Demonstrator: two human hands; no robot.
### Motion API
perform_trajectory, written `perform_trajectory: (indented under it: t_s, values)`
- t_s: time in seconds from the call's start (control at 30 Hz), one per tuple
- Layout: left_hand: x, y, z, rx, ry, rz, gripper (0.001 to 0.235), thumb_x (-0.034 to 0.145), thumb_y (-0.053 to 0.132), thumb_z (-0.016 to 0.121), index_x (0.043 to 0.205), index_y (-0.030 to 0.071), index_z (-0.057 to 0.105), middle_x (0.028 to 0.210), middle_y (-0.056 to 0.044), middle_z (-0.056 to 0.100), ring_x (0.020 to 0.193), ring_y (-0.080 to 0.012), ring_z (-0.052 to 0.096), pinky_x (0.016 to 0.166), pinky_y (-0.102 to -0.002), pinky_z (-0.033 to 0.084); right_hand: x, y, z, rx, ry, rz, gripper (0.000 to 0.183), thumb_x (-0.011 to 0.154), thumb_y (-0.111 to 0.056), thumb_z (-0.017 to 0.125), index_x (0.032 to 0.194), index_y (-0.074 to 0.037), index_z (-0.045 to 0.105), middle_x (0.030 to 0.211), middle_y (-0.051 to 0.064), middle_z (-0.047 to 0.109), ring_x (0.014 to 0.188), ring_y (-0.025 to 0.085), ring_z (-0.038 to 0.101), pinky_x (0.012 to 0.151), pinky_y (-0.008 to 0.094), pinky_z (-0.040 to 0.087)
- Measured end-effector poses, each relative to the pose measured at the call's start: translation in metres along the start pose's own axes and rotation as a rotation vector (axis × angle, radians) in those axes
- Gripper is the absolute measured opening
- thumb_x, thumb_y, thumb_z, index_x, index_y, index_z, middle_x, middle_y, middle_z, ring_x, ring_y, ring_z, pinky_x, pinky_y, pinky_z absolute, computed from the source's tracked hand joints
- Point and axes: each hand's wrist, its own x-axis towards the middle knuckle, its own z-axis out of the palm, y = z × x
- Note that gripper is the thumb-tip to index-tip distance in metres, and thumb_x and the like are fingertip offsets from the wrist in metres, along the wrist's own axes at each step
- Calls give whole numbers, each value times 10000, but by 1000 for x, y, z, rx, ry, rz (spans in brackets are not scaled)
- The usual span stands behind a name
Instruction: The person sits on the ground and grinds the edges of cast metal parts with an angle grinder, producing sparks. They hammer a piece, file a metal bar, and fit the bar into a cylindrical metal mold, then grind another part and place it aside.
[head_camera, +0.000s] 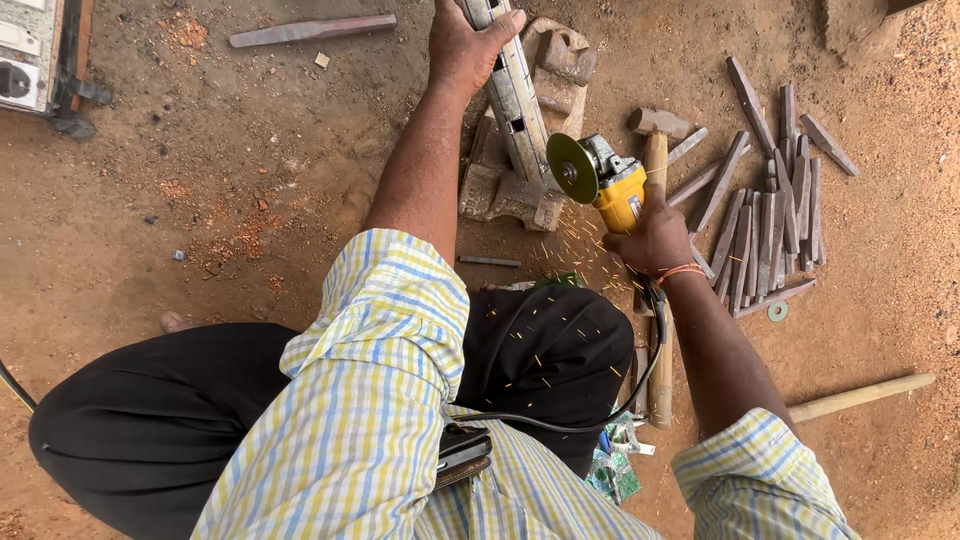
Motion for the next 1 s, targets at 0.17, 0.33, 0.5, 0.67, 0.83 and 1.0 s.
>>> perform_trajectory:
  t_s: [0.17, 0.33, 0.5, 0.67, 0.83, 1.0]
  values:
    - [0, -9, 13, 122, -46, -144, 678, 809, 542, 843, 1224, 67, 594, 1056, -124, 726, 916, -220, 797, 789, -383, 683, -9, 4, -9, 56, 11, 4, 897, 655, -320, 911, 1340, 29, 449, 1092, 305, 693, 990, 427, 716, 888, 477, 591]
    - [0, -14, 19, 162, -7, -111, 674, 831, 569, 793, 1220, 57, 591, 1038, -131, 712, 883, -209, 788, 719, -378, 661, -8, -7, -11, 3, -73, 56, 972, 672, -294, 896, 1436, 23, 386, 1095, 308, 680, 958, 411, 725, 877, 457, 605]
    - [-2, -6, 17, 183, -38, -173, 671, 840, 601, 777, 1220, 74, 611, 1046, -118, 729, 895, -201, 804, 747, -374, 667, -6, -11, -9, -29, -65, 41, 962, 673, -291, 902, 1424, 36, 396, 1083, 304, 684, 943, 410, 730, 866, 454, 612]
    - [1, -23, 18, 178, 18, -58, 724, 830, 603, 809, 1236, 48, 586, 1089, -153, 685, 954, -227, 762, 750, -388, 697, -7, -15, -11, -20, -90, 62, 959, 665, -276, 901, 1429, 21, 402, 1078, 291, 693, 945, 399, 736, 864, 453, 616]
    - [-1, -17, 18, 146, -21, -105, 717, 830, 606, 795, 1243, 61, 580, 1094, -142, 686, 965, -226, 773, 776, -403, 658, -5, -14, -4, -26, -98, 85, 1004, 660, -259, 913, 1451, 36, 370, 1094, 298, 681, 978, 406, 729, 875, 450, 611]
    - [-4, -4, 19, 175, 20, -105, 753, 816, 562, 833, 1277, 46, 535, 1112, -159, 667, 971, -247, 749, 787, -402, 686, -2, -9, 3, -59, -34, 42, 1010, 654, -245, 939, 1435, 53, 372, 1108, 324, 682, 1054, 452, 693, 939, 472, 569]
